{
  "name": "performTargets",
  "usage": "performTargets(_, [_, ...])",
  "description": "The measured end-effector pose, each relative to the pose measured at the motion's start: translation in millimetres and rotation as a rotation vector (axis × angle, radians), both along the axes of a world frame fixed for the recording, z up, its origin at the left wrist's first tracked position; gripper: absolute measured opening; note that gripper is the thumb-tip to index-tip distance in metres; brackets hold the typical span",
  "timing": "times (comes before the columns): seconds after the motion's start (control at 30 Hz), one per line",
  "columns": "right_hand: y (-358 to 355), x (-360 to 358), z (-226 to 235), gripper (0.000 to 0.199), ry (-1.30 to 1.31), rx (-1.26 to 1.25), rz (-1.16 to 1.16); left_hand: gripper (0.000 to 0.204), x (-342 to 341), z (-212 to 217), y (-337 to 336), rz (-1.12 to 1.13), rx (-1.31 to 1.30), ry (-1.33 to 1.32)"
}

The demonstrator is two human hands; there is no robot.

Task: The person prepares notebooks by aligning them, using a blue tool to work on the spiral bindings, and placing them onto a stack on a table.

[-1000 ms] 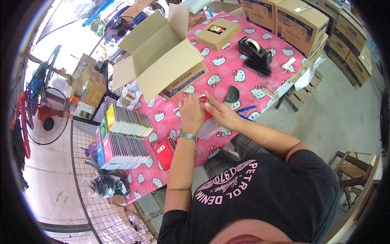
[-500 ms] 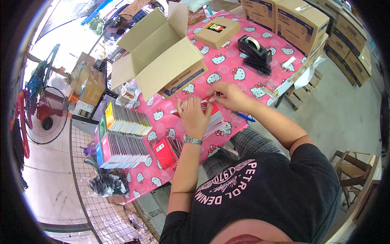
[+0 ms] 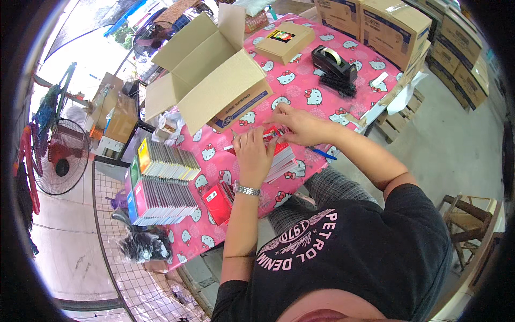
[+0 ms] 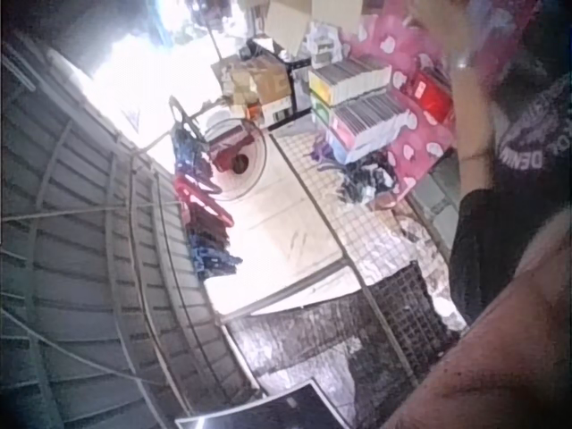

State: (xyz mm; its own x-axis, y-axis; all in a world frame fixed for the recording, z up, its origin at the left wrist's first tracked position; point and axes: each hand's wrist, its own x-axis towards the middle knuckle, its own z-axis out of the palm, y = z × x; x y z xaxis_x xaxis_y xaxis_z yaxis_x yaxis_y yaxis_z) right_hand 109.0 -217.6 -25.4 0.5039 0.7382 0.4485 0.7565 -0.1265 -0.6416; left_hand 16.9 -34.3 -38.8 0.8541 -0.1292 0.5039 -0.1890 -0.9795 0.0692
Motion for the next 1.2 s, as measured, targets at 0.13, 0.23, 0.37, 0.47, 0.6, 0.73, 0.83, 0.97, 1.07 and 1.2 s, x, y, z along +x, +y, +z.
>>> performTargets(0.13, [6,-5,17,0.033,0.133,-0.252,-0.003,0.029,-7,2,5,-0.041,-0.036,0.054])
performTargets(0.23, [9,-10,10,0.036,-0.02,-0.165,-0.026,0.027,-9,4,7,-0.056,-0.017,0.089])
performTargets(0.37, [15,33,-8,0.037,0.98,-0.03,0.247,0.025,-10,-1,15,-0.088,-0.101,0.033])
performTargets(0.47, [9,101,-114,0.051,0.067,-0.469,-0.282,0.023,0,4,10,-0.115,-0.085,0.069])
performTargets(0.6, [-7,87,-173,0.054,-0.413,-0.408,-0.258,0.03,-7,-5,14,0.033,-0.061,-0.037])
performTargets(0.73, [0,105,-88,0.049,0.81,-0.017,0.111,0.038,-9,-5,10,0.16,-0.092,-0.045])
performTargets(0.83, [-2,73,-6,0.048,1.194,0.261,0.816,0.042,-6,-6,10,0.107,-0.158,0.046])
performTargets(0.97, [3,84,9,0.051,0.673,-0.287,0.596,0.041,2,1,6,0.052,-0.158,0.05])
performTargets(1.07, [-1,73,15,0.053,0.954,-0.045,0.661,0.036,3,-3,15,-0.005,-0.2,-0.006])
performTargets(1.2, [5,81,10,0.054,0.992,-0.059,0.714,0.032,3,-6,33,-0.026,-0.301,-0.032])
